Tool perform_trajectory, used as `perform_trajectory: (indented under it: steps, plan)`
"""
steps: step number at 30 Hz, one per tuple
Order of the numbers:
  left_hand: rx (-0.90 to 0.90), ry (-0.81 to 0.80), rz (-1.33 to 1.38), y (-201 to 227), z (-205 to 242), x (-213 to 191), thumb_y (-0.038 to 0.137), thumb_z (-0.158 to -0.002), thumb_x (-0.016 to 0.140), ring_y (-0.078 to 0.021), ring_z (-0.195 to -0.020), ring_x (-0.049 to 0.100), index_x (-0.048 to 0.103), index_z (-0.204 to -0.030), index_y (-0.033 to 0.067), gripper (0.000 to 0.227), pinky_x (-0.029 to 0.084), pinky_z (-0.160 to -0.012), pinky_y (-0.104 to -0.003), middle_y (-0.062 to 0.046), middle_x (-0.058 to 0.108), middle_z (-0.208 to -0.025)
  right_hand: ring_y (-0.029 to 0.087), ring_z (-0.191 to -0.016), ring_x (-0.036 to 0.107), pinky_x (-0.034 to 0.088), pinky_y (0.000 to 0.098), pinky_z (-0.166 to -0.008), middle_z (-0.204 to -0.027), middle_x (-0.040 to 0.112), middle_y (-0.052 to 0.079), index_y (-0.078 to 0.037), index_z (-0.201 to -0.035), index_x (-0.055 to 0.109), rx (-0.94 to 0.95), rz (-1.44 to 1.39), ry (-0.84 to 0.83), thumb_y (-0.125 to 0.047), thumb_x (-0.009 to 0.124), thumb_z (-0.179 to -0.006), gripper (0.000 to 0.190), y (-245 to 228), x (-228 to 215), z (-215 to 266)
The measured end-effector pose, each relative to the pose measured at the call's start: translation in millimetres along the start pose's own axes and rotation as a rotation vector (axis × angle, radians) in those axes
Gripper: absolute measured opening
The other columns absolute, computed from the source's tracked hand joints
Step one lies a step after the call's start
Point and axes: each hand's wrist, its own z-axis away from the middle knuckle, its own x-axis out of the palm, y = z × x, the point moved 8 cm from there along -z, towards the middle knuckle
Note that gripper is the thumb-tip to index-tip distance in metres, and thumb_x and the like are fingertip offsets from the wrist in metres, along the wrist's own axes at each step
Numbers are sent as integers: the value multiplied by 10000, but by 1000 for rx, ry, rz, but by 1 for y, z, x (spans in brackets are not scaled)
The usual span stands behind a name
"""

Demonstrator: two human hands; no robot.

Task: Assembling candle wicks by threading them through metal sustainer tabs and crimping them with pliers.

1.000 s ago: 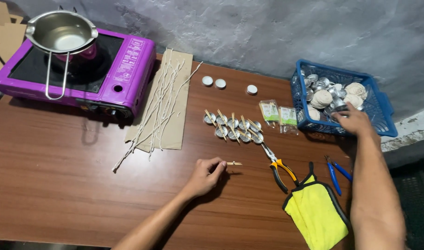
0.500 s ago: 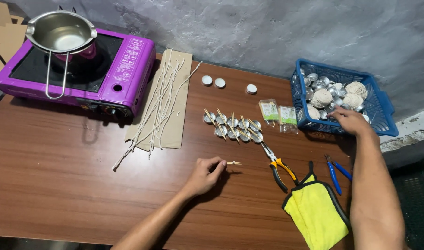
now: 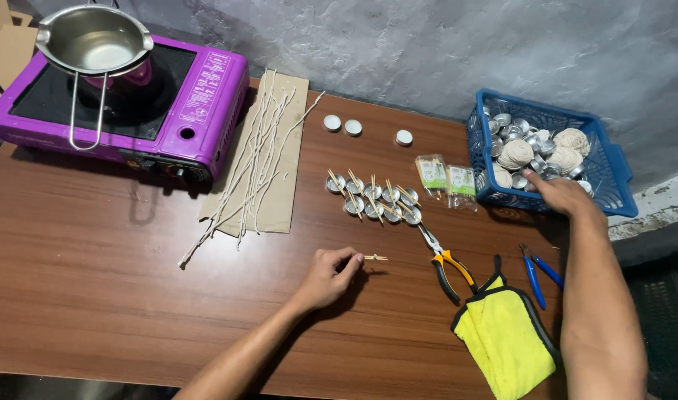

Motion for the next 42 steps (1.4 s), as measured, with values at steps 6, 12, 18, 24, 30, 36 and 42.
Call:
perform_trajectory:
  steps: [6,12,18,24,30,36,42]
  plan:
    - [-8,-16,15,2,0,1,204,-1032,550,-124,-622,667,743,-849,54,305,487,-558,-266,-47,765,-759,497,-1435,385,311,627,-1165,-1539,479,282,-120,-1404,661,-122,-101,220,-676,484,-971,727,20,-5,-32]
    - [15,-5,9,-3,-1,1,203,-1031,544,-125,-620,655,723,-812,69,313,477,-566,-275,-30,734,-719,214,-981,697,583,340,-898,-1094,739,115,-19,-1207,724,-458,-616,695,-8,815,-929,292,36,-24,5]
    - [-38,13,2,-7,-1,-3,228,-1022,552,-133,-657,695,749,-845,73,307,512,-611,-278,-38,772,-756,267,-975,637,692,292,-734,-1163,484,172,73,-1026,652,-624,-774,1195,107,707,-1079,83,-21,-21,122]
    - [-46,224,305,-15,-2,-13,94,-1004,570,-134,-329,555,719,-756,71,290,454,-359,-226,-64,584,-417,309,-1024,690,569,366,-817,-1213,678,99,-141,-917,762,-1093,-693,821,-28,719,-812,160,-146,92,236]
    - [-121,275,373,-31,-1,-14,90,-1007,556,-137,-323,551,713,-755,62,298,426,-333,-220,-65,561,-438,260,-987,688,554,379,-872,-1170,738,16,-228,-960,824,-1097,-597,587,-142,820,-815,169,-187,135,262]
    - [-16,193,82,-23,-3,-4,98,-949,639,-159,-497,617,755,-790,86,197,453,-449,-306,-145,629,-520,243,-984,726,557,373,-870,-1105,772,43,-140,-1126,778,-1072,-701,476,-193,809,-852,280,-177,148,251]
    - [-15,134,16,-22,-2,-1,156,-959,637,-169,-561,633,764,-810,114,200,497,-532,-322,-140,668,-585,268,-861,709,557,375,-796,-907,770,45,-125,-1019,814,-1174,-690,536,-132,782,-888,135,-184,138,275]
